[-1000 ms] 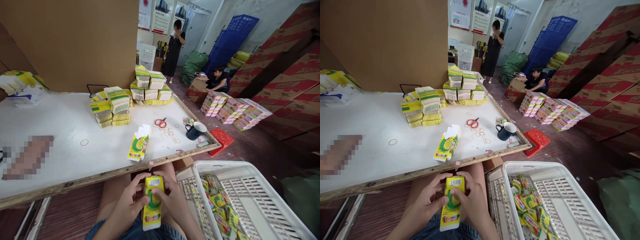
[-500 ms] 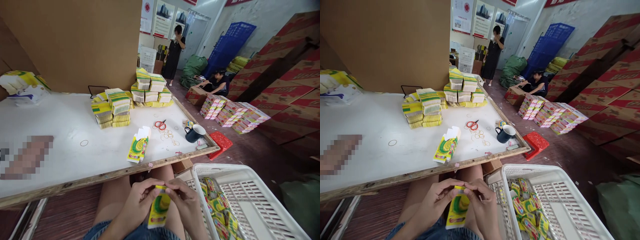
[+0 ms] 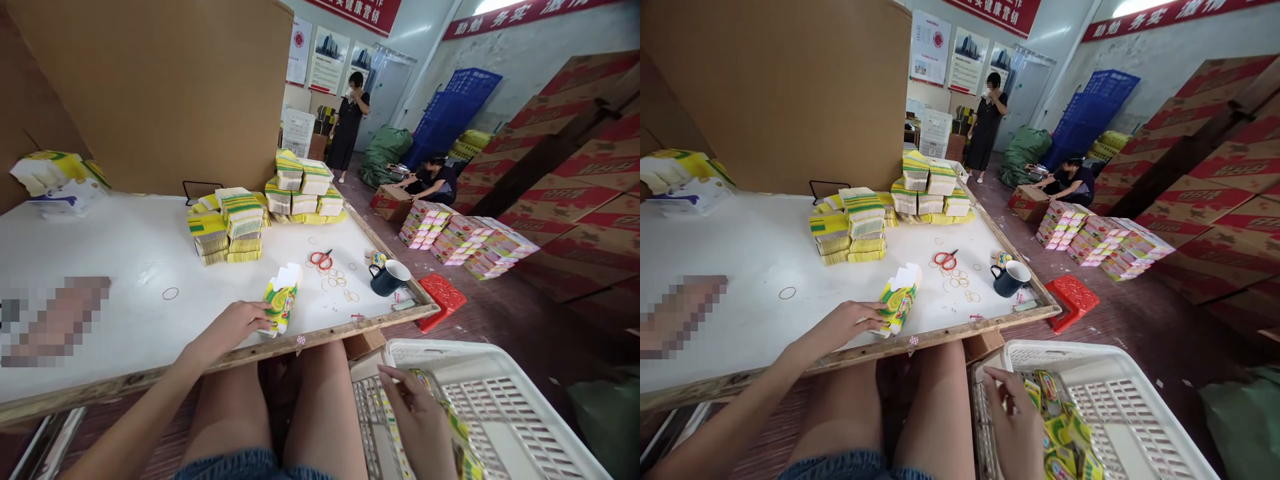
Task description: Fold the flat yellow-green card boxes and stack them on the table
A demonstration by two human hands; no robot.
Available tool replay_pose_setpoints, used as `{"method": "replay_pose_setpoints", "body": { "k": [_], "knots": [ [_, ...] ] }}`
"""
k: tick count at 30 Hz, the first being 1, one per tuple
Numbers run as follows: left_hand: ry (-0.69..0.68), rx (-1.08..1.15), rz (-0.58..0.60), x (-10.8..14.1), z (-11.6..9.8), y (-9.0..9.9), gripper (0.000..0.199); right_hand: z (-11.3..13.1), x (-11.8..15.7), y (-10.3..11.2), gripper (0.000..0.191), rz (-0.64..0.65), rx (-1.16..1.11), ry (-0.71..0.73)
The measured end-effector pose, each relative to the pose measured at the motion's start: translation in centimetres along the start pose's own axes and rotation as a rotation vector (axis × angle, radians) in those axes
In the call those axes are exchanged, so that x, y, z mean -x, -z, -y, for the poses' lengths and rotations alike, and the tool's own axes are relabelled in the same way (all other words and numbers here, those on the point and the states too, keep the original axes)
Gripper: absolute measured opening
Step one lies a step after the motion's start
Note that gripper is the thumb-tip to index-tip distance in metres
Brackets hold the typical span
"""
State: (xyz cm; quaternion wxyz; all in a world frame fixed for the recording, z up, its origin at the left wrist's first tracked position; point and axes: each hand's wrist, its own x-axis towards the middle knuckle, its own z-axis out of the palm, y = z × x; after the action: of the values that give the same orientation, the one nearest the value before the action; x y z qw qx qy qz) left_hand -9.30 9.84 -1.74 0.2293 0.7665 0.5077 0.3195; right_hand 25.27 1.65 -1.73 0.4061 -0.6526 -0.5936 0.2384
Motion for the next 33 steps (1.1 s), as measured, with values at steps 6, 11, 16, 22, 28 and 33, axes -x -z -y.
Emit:
{"method": "replay_pose_setpoints", "body": {
  "k": [6,11,16,22,28,33],
  "knots": [
    [-0.075,-0.073,-0.289,3.7,-3.6,-1.9,0.027,4.7,0.7,-5.3,0.048,0.233,-0.423,-0.122],
    [-0.454,-0.092,-0.062,8.4,-7.3,-5.5,0.037,5.8,0.9,-7.4,0.036,0.377,-0.701,-0.287],
    [-0.089,0.388,-0.342,9.5,-7.8,-7.1,0.052,4.8,1.7,-8.1,0.03,0.359,-0.782,-0.333],
    [0.447,1.376,-0.041,7.5,-8.0,-7.0,0.055,4.3,3.1,-9.3,0.027,0.43,-0.903,-0.368],
    [0.45,1.536,-0.02,7.3,-8.7,-7.5,0.052,3.9,3.2,-9.0,0.03,0.487,-0.861,-0.348],
    [0.559,1.41,-0.129,7.4,-9.1,-8.0,0.042,4.3,3.8,-9.1,0.028,0.46,-0.849,-0.36]
  ]
}}
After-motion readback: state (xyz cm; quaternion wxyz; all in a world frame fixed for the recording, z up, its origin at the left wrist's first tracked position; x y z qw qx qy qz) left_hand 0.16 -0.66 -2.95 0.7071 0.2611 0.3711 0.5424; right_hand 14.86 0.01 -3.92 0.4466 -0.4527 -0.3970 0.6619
